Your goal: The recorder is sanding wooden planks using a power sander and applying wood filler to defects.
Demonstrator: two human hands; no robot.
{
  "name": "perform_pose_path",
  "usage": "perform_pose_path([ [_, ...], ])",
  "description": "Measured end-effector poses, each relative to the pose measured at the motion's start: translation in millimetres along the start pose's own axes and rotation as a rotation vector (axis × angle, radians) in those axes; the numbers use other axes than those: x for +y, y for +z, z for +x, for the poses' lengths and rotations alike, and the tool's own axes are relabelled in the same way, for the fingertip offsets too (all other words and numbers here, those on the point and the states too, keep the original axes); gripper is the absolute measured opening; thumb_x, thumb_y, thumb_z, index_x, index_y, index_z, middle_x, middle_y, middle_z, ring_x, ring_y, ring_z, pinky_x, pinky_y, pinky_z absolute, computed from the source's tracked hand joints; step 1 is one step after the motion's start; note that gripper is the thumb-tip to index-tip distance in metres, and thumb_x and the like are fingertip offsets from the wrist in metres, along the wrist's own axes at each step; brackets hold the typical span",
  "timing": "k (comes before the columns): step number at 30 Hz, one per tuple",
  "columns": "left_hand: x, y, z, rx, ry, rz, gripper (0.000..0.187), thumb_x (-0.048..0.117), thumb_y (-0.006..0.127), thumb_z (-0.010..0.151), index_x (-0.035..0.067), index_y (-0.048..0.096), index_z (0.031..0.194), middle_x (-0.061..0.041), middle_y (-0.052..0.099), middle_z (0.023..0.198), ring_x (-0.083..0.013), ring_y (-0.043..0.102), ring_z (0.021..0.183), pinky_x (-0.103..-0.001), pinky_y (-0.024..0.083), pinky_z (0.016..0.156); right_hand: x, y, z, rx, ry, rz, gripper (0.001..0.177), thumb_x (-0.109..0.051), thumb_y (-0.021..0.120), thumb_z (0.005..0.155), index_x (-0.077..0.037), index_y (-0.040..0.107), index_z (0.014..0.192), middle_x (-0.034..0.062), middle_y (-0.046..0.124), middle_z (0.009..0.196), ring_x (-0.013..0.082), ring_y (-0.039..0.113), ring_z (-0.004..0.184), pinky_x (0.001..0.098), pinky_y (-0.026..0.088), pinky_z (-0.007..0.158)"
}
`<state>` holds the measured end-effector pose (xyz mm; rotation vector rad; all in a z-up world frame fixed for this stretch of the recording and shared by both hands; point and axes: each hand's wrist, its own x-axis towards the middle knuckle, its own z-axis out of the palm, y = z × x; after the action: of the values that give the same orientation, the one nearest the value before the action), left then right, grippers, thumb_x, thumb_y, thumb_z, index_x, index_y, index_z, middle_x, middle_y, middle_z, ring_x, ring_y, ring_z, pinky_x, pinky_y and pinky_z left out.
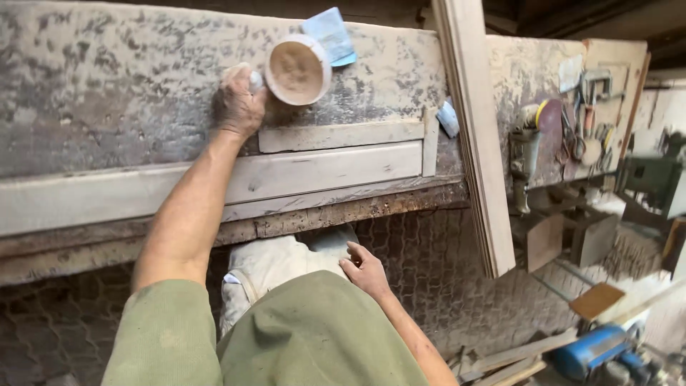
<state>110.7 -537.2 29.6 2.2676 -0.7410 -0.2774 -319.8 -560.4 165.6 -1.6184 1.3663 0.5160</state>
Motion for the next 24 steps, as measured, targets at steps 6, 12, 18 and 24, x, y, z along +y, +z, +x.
perform_pose_path([
  [6,27,-51,-100,0.048,-0.237,-0.381,0.027,0.022,0.064,0.093,0.0,0.061,0.109,-0.028,0.064,0.096,-0.0495,0.066,0.092,-0.059,0.051,0.075,-4,-38,34,-0.013,-0.239,-0.088,0.054,-0.022,0.079,0.083,-0.012,0.068,0.135,0.0204,0.072,0.124,0.0386,0.067,0.118,0.0492,0.057,0.1],
  [12,58,-59,-244,-0.106,-0.702,-0.329,0.034,0.029,0.078,0.075,0.007,0.064,0.097,-0.022,0.071,0.089,-0.0451,0.071,0.088,-0.055,0.051,0.07,-82,-87,134,0.075,-0.949,-0.28,0.046,-0.02,0.077,0.088,-0.008,0.07,0.132,0.0224,0.073,0.112,0.0423,0.07,0.106,0.0515,0.057,0.089],
  [18,100,-4,-312,0.268,-0.598,-0.293,0.035,0.029,0.082,0.082,0.0,0.072,0.099,-0.024,0.071,0.085,-0.0442,0.071,0.08,-0.052,0.056,0.069,-247,-87,234,0.248,-1.543,-0.503,0.035,-0.018,0.08,0.087,-0.014,0.073,0.121,0.011,0.073,0.102,0.0346,0.07,0.094,0.0451,0.056,0.084],
  [24,88,22,-311,0.507,-0.645,-0.259,0.036,0.029,0.091,0.075,0.004,0.076,0.096,-0.016,0.073,0.083,-0.0384,0.073,0.079,-0.048,0.058,0.066,-316,-36,299,0.254,-1.358,-1.301,0.019,-0.039,0.081,0.078,-0.027,0.081,0.092,-0.0018,0.069,0.079,0.0248,0.071,0.075,0.0416,0.06,0.065],
])
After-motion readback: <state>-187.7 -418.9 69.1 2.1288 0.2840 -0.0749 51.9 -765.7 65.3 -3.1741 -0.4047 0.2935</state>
